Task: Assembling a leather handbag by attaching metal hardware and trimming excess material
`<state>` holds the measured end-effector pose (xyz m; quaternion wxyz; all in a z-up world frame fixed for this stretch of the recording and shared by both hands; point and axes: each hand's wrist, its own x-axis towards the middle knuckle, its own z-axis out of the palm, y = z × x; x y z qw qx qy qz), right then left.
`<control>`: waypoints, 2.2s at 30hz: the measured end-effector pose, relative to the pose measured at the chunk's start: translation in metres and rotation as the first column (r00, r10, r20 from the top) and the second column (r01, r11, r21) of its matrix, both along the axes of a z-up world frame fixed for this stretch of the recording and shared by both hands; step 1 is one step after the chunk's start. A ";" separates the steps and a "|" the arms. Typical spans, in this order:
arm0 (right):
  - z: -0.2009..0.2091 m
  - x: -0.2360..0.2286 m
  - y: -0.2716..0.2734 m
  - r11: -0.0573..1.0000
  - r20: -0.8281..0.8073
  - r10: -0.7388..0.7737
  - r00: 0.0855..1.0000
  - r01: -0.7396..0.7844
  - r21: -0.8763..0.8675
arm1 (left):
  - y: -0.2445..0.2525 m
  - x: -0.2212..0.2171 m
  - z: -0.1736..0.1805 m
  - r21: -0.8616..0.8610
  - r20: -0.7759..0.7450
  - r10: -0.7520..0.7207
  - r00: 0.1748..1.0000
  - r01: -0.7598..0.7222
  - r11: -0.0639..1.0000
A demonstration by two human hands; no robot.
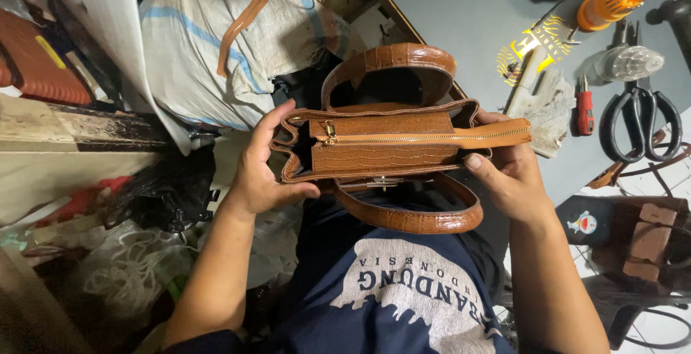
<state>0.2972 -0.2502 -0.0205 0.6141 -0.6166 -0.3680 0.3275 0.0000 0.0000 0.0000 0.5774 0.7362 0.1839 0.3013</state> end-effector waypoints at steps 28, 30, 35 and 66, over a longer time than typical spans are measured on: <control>0.202 -0.036 0.100 0.878 0.693 0.400 0.600 -0.468 -0.101 | 0.005 -0.002 0.024 0.273 0.174 -0.013 0.985 -0.035 0.961; 0.201 -0.037 0.097 0.876 0.695 0.403 0.595 -0.472 -0.103 | 0.001 0.000 0.040 0.380 0.117 0.025 0.993 -0.068 0.922; 0.197 -0.038 0.091 0.878 0.693 0.400 0.600 -0.467 -0.102 | -0.021 0.019 0.072 0.764 -0.234 0.032 0.972 0.163 0.625; 0.148 -0.015 0.061 0.983 0.506 -0.019 0.862 -0.076 0.166 | -0.011 0.038 0.087 0.422 -0.377 -0.217 0.900 0.375 0.826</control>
